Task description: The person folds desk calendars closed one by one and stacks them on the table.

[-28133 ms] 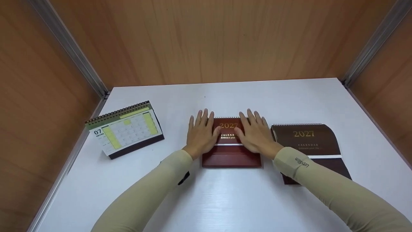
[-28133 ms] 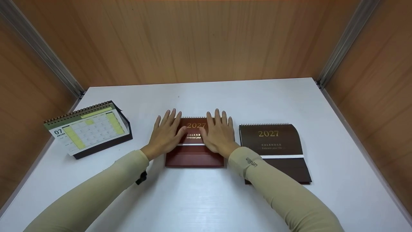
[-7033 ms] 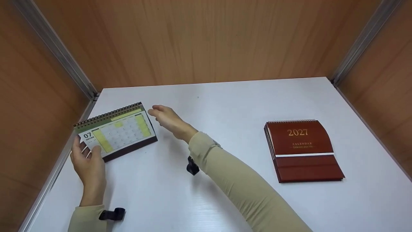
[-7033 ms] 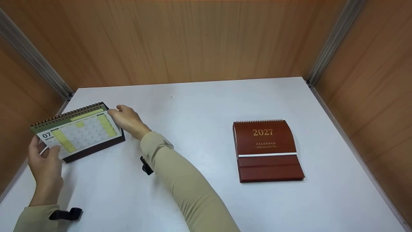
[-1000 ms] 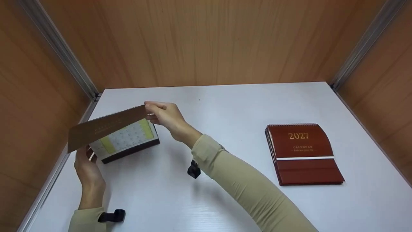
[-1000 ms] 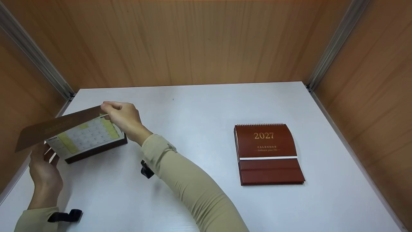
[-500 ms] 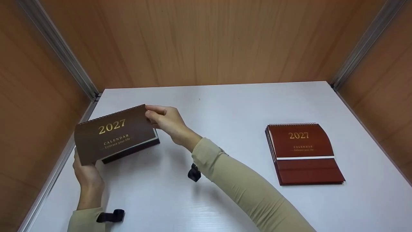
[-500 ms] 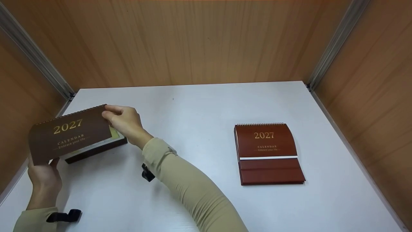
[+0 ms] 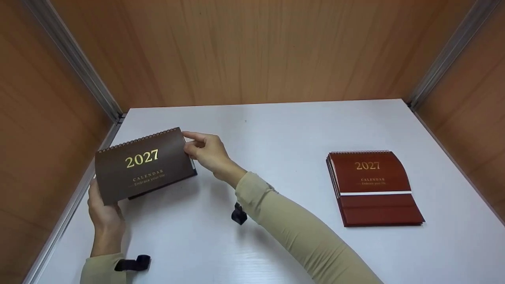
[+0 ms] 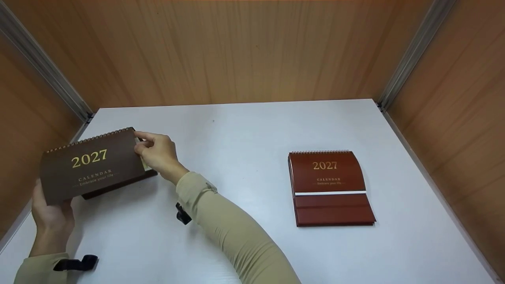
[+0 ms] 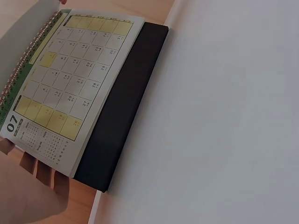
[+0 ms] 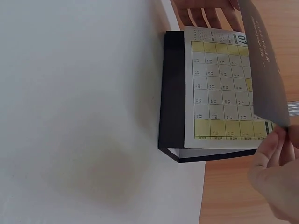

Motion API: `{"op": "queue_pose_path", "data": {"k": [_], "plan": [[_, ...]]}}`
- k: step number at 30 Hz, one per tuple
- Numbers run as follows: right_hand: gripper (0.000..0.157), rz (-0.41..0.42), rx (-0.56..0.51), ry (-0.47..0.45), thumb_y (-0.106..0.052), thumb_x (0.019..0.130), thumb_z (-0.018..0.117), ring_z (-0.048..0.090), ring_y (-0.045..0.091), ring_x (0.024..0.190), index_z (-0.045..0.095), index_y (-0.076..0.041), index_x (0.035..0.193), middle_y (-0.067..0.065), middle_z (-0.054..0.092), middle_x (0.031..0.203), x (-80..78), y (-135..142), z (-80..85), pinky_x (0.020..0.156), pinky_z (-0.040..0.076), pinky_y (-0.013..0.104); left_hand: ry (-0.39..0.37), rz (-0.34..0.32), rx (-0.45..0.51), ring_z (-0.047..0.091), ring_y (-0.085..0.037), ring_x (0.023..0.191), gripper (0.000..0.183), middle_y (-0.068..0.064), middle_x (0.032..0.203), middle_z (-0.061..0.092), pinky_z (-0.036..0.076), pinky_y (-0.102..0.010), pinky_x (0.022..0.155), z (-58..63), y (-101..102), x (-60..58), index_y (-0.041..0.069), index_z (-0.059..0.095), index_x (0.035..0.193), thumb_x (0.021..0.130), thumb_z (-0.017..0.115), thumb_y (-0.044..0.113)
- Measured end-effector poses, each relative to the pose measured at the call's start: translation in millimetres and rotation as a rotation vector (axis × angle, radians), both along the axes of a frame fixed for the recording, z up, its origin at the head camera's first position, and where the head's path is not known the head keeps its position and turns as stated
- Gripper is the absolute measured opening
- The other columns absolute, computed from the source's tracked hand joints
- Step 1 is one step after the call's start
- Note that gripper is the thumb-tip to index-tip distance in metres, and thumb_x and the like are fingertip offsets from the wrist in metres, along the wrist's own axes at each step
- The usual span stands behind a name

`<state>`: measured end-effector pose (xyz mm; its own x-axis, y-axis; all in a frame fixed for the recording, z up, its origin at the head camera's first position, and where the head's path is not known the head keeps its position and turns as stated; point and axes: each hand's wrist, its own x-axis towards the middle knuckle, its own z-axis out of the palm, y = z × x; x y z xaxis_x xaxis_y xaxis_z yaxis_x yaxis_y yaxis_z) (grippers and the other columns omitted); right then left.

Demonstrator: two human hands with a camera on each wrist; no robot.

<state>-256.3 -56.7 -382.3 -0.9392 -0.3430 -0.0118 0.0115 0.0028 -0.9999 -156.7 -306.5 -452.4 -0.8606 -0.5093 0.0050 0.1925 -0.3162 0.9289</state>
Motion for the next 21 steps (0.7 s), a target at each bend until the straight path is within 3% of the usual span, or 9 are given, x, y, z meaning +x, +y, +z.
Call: {"op": "queue_pose_path", "data": {"k": [5, 10, 15, 21], "plan": [[0.044, -0.008, 0.013, 0.004, 0.0, 0.103, 0.066, 0.072, 0.009, 0.094, 0.069, -0.015, 0.144, -0.003, 0.077, 0.099, -1.6, -3, 1.1, 0.089, 0.061, 0.025, -0.001, -0.038, 0.023, 0.051, -0.011, 0.115, 0.058, 0.004, 0.117, 0.061, 0.027, -0.028, 0.114, 5.0, -6, -0.2, 0.016, 0.064, 0.14, 0.115, 0.021, 0.045], [0.045, -0.007, 0.03, 0.019, 0.001, 0.102, 0.066, 0.072, 0.009, 0.093, 0.069, -0.016, 0.143, -0.003, 0.076, 0.099, -2.3, -4, -3.3, 0.088, 0.061, 0.025, -0.015, -0.064, -0.006, 0.042, -0.009, 0.133, 0.059, 0.004, 0.141, 0.051, 0.023, -0.033, 0.122, 6.3, -7, -1.1, 0.028, 0.044, 0.163, 0.115, 0.016, 0.046], [0.044, -0.027, 0.091, 0.051, -0.001, 0.102, 0.067, 0.07, 0.007, 0.09, 0.07, -0.017, 0.142, -0.006, 0.076, 0.097, -1.9, -4, -8.6, 0.084, 0.059, 0.023, -0.04, -0.036, -0.065, 0.041, -0.014, 0.142, 0.051, 0.001, 0.155, 0.049, 0.021, -0.034, 0.125, 5.9, -6, -3.6, 0.03, 0.045, 0.163, 0.115, 0.033, 0.042], [0.041, -0.074, 0.152, 0.085, -0.005, 0.1, 0.072, 0.07, 0.006, 0.089, 0.069, -0.016, 0.14, -0.006, 0.077, 0.099, -2.2, -6, -13.2, 0.08, 0.057, 0.023, -0.127, -0.004, -0.142, 0.031, -0.013, 0.157, 0.052, 0.001, 0.172, 0.034, 0.023, -0.029, 0.129, 7.3, -7, -4.3, 0.035, 0.038, 0.165, 0.114, 0.049, 0.031]]}}
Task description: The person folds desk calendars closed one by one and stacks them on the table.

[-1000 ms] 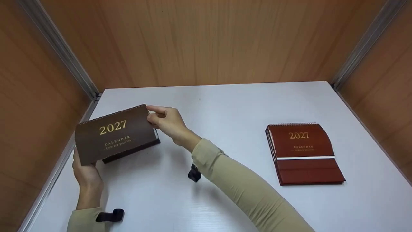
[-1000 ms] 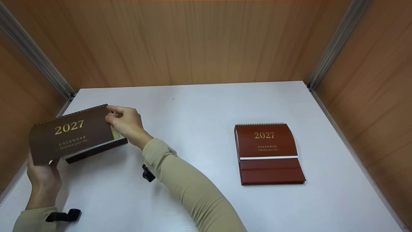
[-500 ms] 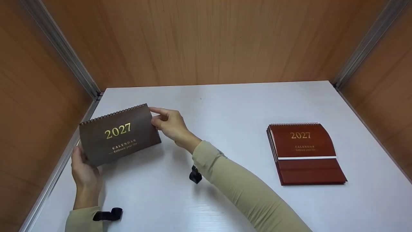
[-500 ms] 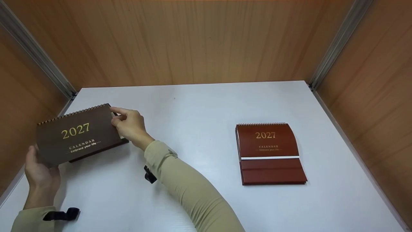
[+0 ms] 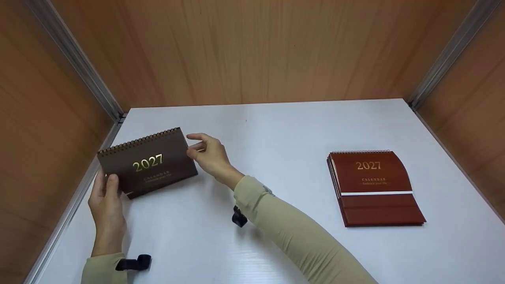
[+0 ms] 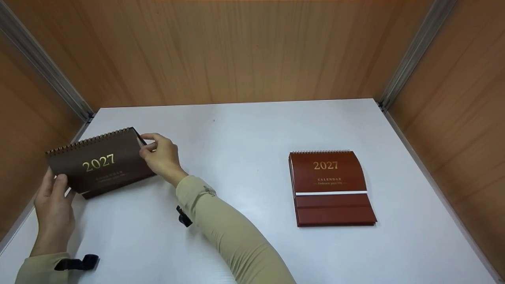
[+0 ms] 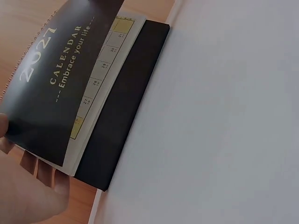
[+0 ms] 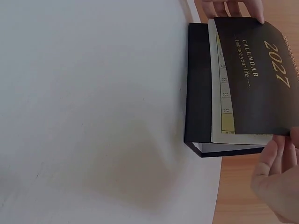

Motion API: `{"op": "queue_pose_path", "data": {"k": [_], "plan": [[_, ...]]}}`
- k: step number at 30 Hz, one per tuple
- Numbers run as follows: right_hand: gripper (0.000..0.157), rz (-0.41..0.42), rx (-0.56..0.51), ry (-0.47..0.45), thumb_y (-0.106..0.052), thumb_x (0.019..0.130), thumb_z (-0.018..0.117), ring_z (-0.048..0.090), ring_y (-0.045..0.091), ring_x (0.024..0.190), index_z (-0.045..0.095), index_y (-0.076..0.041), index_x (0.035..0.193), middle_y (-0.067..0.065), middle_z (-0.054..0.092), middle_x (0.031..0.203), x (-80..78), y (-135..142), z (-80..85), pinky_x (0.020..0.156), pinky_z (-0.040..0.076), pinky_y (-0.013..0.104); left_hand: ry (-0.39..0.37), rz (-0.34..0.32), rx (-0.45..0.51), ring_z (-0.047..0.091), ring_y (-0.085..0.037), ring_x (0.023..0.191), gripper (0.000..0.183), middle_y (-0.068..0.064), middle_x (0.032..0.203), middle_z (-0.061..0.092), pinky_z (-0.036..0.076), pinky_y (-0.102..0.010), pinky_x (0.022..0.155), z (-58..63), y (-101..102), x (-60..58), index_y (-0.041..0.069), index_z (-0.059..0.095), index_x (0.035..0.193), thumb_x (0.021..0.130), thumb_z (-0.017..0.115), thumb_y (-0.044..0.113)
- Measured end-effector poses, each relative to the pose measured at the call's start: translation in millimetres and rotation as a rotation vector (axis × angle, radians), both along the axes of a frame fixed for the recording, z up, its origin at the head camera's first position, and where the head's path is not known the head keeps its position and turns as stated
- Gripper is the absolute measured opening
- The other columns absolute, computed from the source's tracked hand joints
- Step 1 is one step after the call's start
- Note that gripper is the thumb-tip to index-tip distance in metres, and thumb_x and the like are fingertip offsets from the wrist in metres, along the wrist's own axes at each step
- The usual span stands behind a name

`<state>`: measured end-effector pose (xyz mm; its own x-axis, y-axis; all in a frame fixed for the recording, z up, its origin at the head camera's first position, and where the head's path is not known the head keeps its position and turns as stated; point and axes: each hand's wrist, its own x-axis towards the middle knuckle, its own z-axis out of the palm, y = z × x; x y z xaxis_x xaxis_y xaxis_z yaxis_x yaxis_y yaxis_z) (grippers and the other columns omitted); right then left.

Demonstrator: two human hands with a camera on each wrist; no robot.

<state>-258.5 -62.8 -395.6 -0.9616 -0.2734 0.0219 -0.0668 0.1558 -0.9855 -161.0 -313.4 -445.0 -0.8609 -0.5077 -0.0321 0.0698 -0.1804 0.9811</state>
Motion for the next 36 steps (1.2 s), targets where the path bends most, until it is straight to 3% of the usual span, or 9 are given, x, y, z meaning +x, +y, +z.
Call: {"op": "queue_pose_path", "data": {"k": [6, 12, 17, 26, 36], "plan": [[0.043, -0.037, 0.069, 0.048, -0.007, 0.099, 0.074, 0.069, 0.01, 0.101, 0.068, -0.017, 0.141, -0.002, 0.072, 0.116, 0.1, -1, -4.3, 0.085, 0.057, 0.023, -0.059, 0.032, -0.062, 0.042, -0.016, 0.144, 0.054, -0.004, 0.162, 0.043, 0.04, -0.019, 0.116, -0.1, 1, -0.2, 0.039, 0.039, 0.164, 0.112, 0.053, 0.028], [0.05, 0.02, 0.114, 0.096, -0.007, 0.103, 0.068, 0.069, 0.021, 0.117, 0.061, -0.019, 0.151, 0.009, 0.069, 0.134, 0.4, -2, -9.4, 0.091, 0.057, 0.022, -0.088, 0.067, -0.147, 0.045, -0.012, 0.13, 0.054, -0.003, 0.157, 0.047, 0.047, -0.014, 0.096, -1.6, -1, -0.3, 0.04, 0.042, 0.162, 0.111, 0.056, 0.028], [0.052, 0.026, 0.142, 0.134, -0.007, 0.105, 0.063, 0.072, 0.017, 0.112, 0.057, -0.019, 0.155, 0.009, 0.072, 0.131, -0.8, -5, -12.1, 0.089, 0.057, 0.02, -0.109, 0.089, -0.255, 0.046, -0.011, 0.129, 0.056, -0.006, 0.156, 0.048, 0.049, -0.007, 0.091, -2.0, -1, -1.6, 0.039, 0.04, 0.163, 0.111, 0.056, 0.028], [0.054, 0.025, 0.195, 0.219, -0.002, 0.105, 0.061, 0.075, 0.015, 0.106, 0.055, -0.018, 0.156, 0.012, 0.073, 0.129, -2.1, -10, -13.9, 0.086, 0.057, 0.016, -0.149, 0.122, -0.48, 0.046, -0.012, 0.134, 0.058, -0.005, 0.153, 0.048, 0.045, -0.008, 0.095, -3.4, 1, -3.6, 0.041, 0.031, 0.165, 0.113, 0.052, 0.027], [0.049, -0.044, 0.221, 0.283, -0.001, 0.104, 0.064, 0.073, 0.011, 0.096, 0.064, -0.018, 0.15, 0.009, 0.077, 0.121, -2.0, -12, -17.1, 0.083, 0.056, 0.015, -0.129, 0.174, -0.426, 0.047, -0.005, 0.123, 0.056, 0.013, 0.127, 0.057, 0.045, -0.01, 0.09, -2.8, 1, -4.2, 0.042, 0.044, 0.158, 0.109, 0.061, 0.021]]}}
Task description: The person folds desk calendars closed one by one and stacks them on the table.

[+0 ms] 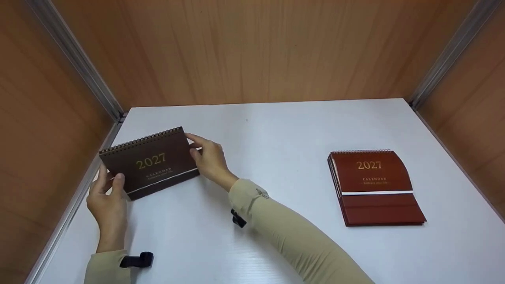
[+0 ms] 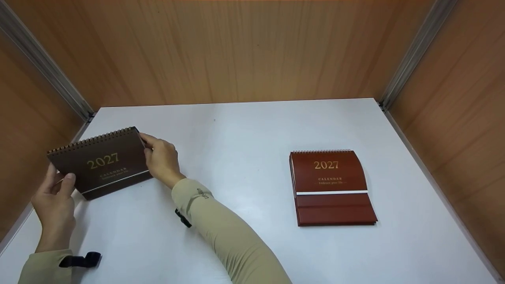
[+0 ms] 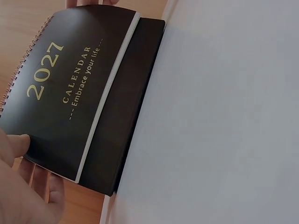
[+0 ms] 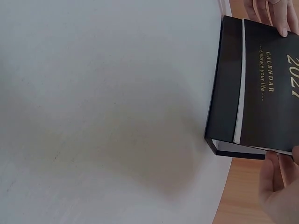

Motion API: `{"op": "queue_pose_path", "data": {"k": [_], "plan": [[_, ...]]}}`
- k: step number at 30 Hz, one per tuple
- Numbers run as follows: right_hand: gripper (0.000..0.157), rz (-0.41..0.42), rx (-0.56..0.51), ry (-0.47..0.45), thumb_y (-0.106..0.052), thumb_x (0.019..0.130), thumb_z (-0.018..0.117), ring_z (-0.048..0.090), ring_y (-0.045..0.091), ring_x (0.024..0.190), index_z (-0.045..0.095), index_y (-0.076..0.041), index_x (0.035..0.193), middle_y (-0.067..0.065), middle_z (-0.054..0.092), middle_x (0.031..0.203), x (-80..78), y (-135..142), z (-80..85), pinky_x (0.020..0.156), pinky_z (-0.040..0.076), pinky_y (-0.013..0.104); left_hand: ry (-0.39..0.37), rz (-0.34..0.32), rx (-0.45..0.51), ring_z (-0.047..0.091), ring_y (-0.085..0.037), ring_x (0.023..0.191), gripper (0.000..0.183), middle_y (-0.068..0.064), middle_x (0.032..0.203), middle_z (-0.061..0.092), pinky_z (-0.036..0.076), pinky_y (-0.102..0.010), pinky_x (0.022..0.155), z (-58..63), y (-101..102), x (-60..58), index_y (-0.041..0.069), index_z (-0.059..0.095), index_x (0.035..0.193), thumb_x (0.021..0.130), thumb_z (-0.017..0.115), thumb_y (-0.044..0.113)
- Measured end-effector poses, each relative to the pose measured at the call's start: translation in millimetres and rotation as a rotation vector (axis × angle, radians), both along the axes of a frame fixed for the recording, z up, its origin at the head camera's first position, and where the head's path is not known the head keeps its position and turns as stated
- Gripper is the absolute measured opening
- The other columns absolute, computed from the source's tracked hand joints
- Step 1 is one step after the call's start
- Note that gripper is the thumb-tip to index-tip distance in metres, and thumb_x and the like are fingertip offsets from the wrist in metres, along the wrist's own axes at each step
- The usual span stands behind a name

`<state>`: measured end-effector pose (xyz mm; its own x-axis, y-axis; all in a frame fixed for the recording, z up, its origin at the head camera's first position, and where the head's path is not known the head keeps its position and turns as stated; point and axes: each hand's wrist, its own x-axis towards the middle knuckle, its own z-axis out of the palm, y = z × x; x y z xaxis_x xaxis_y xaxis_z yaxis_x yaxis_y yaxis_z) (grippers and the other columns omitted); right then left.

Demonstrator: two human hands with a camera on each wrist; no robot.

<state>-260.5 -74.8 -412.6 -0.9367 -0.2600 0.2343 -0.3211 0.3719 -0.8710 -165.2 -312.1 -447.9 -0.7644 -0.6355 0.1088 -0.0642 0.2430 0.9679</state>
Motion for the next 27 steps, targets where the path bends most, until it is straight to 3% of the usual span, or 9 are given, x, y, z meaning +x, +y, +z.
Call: {"op": "queue_pose_path", "data": {"k": [4, 12, 20, 27], "plan": [[0.046, -0.05, -0.012, 0.014, -0.001, 0.103, 0.067, 0.073, 0.008, 0.089, 0.068, -0.02, 0.145, 0.004, 0.079, 0.111, 0.7, 1, 0.6, 0.083, 0.055, 0.017, 0.029, 0.009, 0.003, 0.05, -0.002, 0.117, 0.056, 0.017, 0.119, 0.057, 0.047, -0.007, 0.086, 2.5, 3, -0.4, 0.037, 0.047, 0.157, 0.107, 0.064, 0.018], [0.045, -0.087, -0.054, 0.043, 0.001, 0.1, 0.07, 0.072, 0.005, 0.084, 0.07, -0.017, 0.141, 0.001, 0.08, 0.101, -0.6, 7, 2.0, 0.08, 0.054, 0.017, 0.051, -0.014, -0.079, 0.051, 0.001, 0.111, 0.055, 0.018, 0.113, 0.054, 0.048, -0.007, 0.082, 7.9, 8, 0.1, 0.033, 0.045, 0.158, 0.108, 0.063, 0.019], [0.05, -0.058, -0.075, 0.053, 0.004, 0.1, 0.068, 0.071, 0.008, 0.087, 0.064, -0.011, 0.148, 0.004, 0.079, 0.1, -5.5, 30, 6.4, 0.084, 0.056, 0.017, 0.068, -0.072, -0.09, 0.052, -0.002, 0.109, 0.055, 0.016, 0.112, 0.056, 0.047, -0.008, 0.083, 16.3, 23, -2.6, 0.028, 0.046, 0.159, 0.107, 0.065, 0.017], [0.049, -0.026, -0.056, 0.055, 0.002, 0.101, 0.066, 0.072, 0.012, 0.091, 0.063, -0.01, 0.149, 0.006, 0.079, 0.104, -7.0, 64, 17.9, 0.084, 0.058, 0.02, 0.072, -0.149, -0.159, 0.056, -0.001, 0.109, 0.057, 0.006, 0.119, 0.059, 0.044, -0.02, 0.093, 24.7, 42, -11.3, 0.026, 0.046, 0.16, 0.107, 0.065, 0.015]]}}
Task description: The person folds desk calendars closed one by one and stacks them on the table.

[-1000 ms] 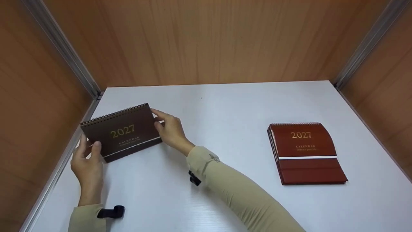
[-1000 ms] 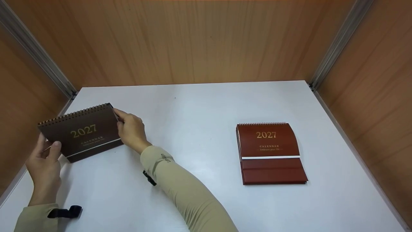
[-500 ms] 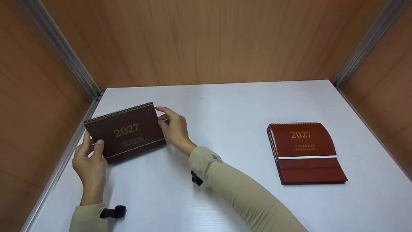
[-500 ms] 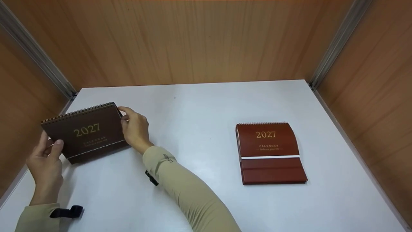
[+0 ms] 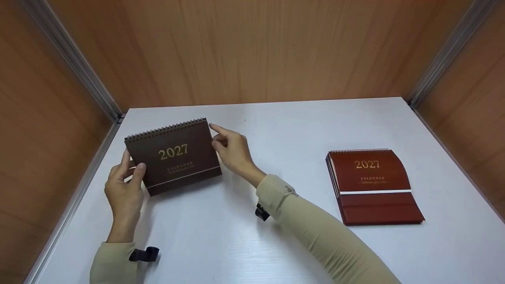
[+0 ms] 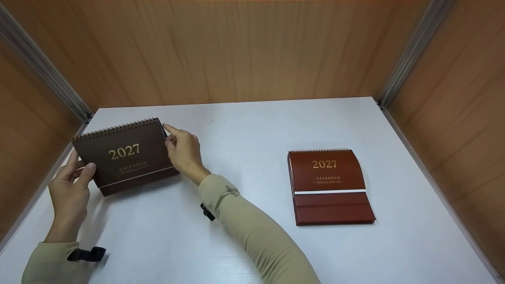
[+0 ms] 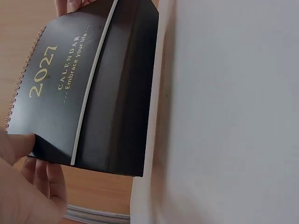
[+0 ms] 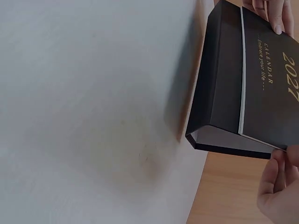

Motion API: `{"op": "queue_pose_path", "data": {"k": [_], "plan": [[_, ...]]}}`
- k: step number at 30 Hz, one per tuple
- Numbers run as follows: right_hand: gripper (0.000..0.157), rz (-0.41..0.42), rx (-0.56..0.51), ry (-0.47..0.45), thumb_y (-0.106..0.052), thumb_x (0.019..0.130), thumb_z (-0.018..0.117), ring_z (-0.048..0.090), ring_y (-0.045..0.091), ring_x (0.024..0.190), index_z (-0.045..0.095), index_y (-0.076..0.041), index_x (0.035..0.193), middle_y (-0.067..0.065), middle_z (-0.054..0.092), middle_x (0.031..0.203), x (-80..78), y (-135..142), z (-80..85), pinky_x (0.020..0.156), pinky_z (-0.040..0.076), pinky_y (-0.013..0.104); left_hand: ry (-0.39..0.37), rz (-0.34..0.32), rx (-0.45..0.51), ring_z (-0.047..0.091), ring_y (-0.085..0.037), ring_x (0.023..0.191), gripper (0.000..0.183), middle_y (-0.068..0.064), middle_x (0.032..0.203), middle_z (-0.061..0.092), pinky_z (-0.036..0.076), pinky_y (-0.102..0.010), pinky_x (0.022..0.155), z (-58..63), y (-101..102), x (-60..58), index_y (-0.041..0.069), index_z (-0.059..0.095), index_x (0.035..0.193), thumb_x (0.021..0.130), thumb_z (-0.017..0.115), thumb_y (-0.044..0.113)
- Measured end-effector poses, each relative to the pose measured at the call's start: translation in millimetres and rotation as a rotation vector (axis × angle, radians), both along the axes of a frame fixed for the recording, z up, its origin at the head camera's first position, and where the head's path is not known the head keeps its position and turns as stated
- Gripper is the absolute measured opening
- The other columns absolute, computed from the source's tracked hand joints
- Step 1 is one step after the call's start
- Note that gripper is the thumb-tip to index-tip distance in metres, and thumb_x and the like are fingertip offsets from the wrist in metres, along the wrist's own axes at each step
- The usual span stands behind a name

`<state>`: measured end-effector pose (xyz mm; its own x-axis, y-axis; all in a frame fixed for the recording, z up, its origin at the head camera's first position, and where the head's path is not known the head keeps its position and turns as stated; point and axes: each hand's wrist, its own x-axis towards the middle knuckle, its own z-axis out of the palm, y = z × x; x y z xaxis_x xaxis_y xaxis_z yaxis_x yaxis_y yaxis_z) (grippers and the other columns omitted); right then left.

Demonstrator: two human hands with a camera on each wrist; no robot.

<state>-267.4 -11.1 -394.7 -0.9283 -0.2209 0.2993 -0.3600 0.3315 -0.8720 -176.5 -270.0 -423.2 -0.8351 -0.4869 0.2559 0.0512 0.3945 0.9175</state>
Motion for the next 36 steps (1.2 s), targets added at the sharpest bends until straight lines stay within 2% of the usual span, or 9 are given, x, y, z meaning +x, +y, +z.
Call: {"op": "queue_pose_path", "data": {"k": [5, 12, 19, 24, 29, 36], "plan": [[0.048, 0.003, 0.019, 0.012, 0.001, 0.102, 0.065, 0.073, 0.016, 0.093, 0.062, -0.009, 0.149, 0.008, 0.077, 0.105, 2.4, 25, 6.5, 0.086, 0.059, 0.023, -0.007, -0.063, -0.039, 0.055, -0.004, 0.111, 0.057, -0.004, 0.125, 0.061, 0.046, -0.023, 0.096, 7.5, 15, -5.5, 0.026, 0.046, 0.16, 0.108, 0.065, 0.016], [0.048, -0.032, 0.021, 0.0, -0.002, 0.102, 0.066, 0.073, 0.017, 0.091, 0.062, -0.01, 0.149, 0.007, 0.075, 0.104, 6.4, 62, 11.8, 0.086, 0.061, 0.027, -0.024, -0.154, -0.098, 0.056, -0.007, 0.112, 0.057, -0.008, 0.129, 0.061, 0.05, -0.022, 0.097, 17.6, 39, -14.3, 0.022, 0.044, 0.162, 0.109, 0.063, 0.02], [0.047, -0.073, 0.041, -0.016, -0.004, 0.101, 0.067, 0.073, 0.018, 0.086, 0.064, -0.01, 0.148, 0.005, 0.075, 0.103, 11.1, 100, 17.0, 0.077, 0.058, 0.027, -0.043, -0.236, -0.071, 0.058, -0.012, 0.113, 0.057, -0.007, 0.126, 0.06, 0.052, -0.022, 0.096, 25.1, 66, -22.8, 0.02, 0.044, 0.162, 0.108, 0.064, 0.021], [0.046, -0.088, 0.046, -0.056, -0.005, 0.102, 0.067, 0.074, 0.026, 0.09, 0.064, -0.011, 0.148, 0.006, 0.075, 0.103, 17.6, 128, 19.8, 0.073, 0.054, 0.024, -0.057, -0.306, -0.044, 0.06, -0.014, 0.114, 0.056, -0.008, 0.123, 0.059, 0.055, -0.024, 0.095, 28.3, 85, -27.7, 0.02, 0.048, 0.16, 0.107, 0.066, 0.02], [0.046, -0.105, 0.05, -0.087, -0.005, 0.102, 0.068, 0.071, 0.023, 0.087, 0.064, -0.01, 0.148, 0.008, 0.074, 0.104, 23.6, 153, 26.7, 0.066, 0.048, 0.024, -0.073, -0.362, -0.022, 0.061, -0.017, 0.114, 0.056, -0.007, 0.122, 0.06, 0.055, -0.028, 0.092, 32.8, 104, -32.1, 0.022, 0.05, 0.159, 0.106, 0.068, 0.02], [0.047, -0.118, 0.036, -0.145, -0.003, 0.102, 0.066, 0.07, 0.023, 0.088, 0.062, -0.006, 0.149, 0.013, 0.073, 0.106, 30.2, 183, 32.5, 0.068, 0.047, 0.024, -0.106, -0.434, 0.018, 0.062, -0.02, 0.113, 0.057, -0.009, 0.12, 0.057, 0.059, -0.02, 0.087, 38.9, 128, -36.5, 0.02, 0.05, 0.158, 0.105, 0.07, 0.017]]}}
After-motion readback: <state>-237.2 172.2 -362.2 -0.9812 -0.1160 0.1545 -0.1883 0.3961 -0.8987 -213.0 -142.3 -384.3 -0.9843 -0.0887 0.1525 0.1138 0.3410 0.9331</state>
